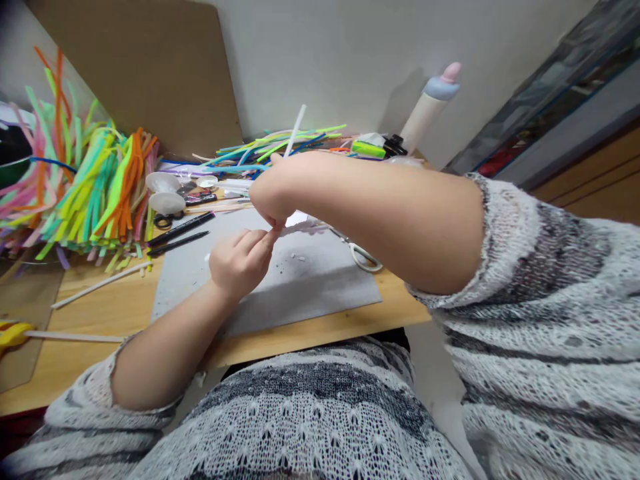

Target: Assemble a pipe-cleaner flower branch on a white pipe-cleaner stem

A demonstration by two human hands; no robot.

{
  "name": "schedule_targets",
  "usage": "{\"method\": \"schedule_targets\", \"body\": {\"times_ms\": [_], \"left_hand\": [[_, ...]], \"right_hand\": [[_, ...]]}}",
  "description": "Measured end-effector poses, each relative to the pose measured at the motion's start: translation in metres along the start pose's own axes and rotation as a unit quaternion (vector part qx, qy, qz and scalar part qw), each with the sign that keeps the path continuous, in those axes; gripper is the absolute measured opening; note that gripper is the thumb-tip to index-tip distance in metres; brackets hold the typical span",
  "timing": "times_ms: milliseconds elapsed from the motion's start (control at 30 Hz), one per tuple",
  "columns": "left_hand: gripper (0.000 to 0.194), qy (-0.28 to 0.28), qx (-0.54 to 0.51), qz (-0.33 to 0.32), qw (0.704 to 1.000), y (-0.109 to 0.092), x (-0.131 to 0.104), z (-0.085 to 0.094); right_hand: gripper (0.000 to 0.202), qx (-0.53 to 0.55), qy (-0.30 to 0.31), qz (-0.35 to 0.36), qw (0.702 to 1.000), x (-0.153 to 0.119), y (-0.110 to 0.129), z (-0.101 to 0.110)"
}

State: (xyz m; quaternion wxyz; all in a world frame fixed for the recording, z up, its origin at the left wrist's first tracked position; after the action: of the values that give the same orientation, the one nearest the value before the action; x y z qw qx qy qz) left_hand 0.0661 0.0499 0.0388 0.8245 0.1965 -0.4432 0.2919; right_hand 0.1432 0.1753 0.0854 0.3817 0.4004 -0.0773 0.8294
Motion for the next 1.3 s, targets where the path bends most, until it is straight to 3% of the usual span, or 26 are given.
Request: {"method": "schedule_targets", "body": {"times_ms": [33, 100, 133, 167, 233, 300, 400, 467, 567, 667, 800, 933, 1100, 1200, 1300], "left_hand": [[0.031, -0.003, -0.008, 0.017, 1.0, 0.002, 0.0, -0.001], [0.027, -0.014, -0.036, 0.074, 0.997, 0.011, 0.0, -0.003], [0.024, -0.022, -0.058, 0.117, 0.991, 0.017, 0.0, -0.004], [0.021, -0.035, -0.083, 0.168, 0.982, 0.026, 0.0, -0.004], [0.017, -0.071, -0.136, 0.271, 0.95, 0.044, -0.001, -0.004], [0.014, -0.126, -0.187, 0.358, 0.906, 0.061, -0.003, 0.0], [0.011, -0.214, -0.265, 0.437, 0.832, 0.077, -0.002, 0.011], [0.013, -0.246, -0.31, 0.471, 0.789, 0.081, -0.001, 0.018], [0.016, -0.241, -0.374, 0.503, 0.741, 0.079, 0.003, 0.021], [0.018, -0.208, -0.448, 0.525, 0.693, 0.071, 0.006, 0.017], [0.018, -0.174, -0.497, 0.558, 0.642, 0.065, 0.003, 0.007], [0.02, -0.175, -0.461, 0.577, 0.65, 0.068, -0.003, 0.002], [0.021, -0.175, -0.385, 0.578, 0.698, 0.079, -0.012, -0.005], [0.018, -0.146, -0.312, 0.545, 0.765, 0.081, -0.013, -0.005], [0.015, -0.102, -0.212, 0.458, 0.857, 0.076, -0.009, -0.002]], "right_hand": [[0.05, -0.037, 0.09, 0.046, 0.994, 0.002, 0.013, -0.007], [0.038, -0.134, 0.273, 0.123, 0.945, 0.003, 0.04, -0.009], [0.03, -0.191, 0.337, 0.15, 0.91, 0.004, 0.052, -0.002], [0.02, -0.236, 0.343, 0.176, 0.892, 0.01, 0.066, 0.011], [0.01, -0.25, 0.235, 0.228, 0.911, 0.023, 0.1, 0.046], [0.028, -0.198, 0.108, 0.235, 0.945, 0.022, 0.122, 0.08], [0.038, -0.111, -0.027, 0.198, 0.974, -0.008, 0.121, 0.103], [0.033, -0.052, -0.06, 0.146, 0.986, -0.032, 0.105, 0.095], [0.03, -0.009, -0.093, 0.042, 0.995, -0.052, 0.078, 0.069], [0.033, 0.022, -0.086, -0.027, 0.996, -0.051, 0.065, 0.046], [0.032, 0.076, -0.042, -0.043, 0.995, -0.044, 0.066, 0.031], [0.027, 0.062, -0.033, -0.108, 0.992, -0.049, 0.062, 0.029], [0.022, 0.019, 0.014, -0.143, 0.989, -0.058, 0.063, 0.027], [0.02, -0.02, 0.037, -0.132, 0.99, -0.06, 0.067, 0.029], [0.019, -0.076, 0.052, -0.099, 0.991, -0.062, 0.072, 0.033]]}}
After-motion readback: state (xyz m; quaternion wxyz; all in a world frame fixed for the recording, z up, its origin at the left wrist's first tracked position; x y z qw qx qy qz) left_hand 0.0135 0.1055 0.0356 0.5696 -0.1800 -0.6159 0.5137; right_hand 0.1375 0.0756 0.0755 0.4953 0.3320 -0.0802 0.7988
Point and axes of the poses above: each hand's wrist, its own x-axis towards the middle knuckle, its own z-axis out of the back of the hand, y = z × x, the point moved 6 cm from there along x, towards the middle knuckle, and after that the axes turned 12 degrees about -y, right-handed, at the moved point
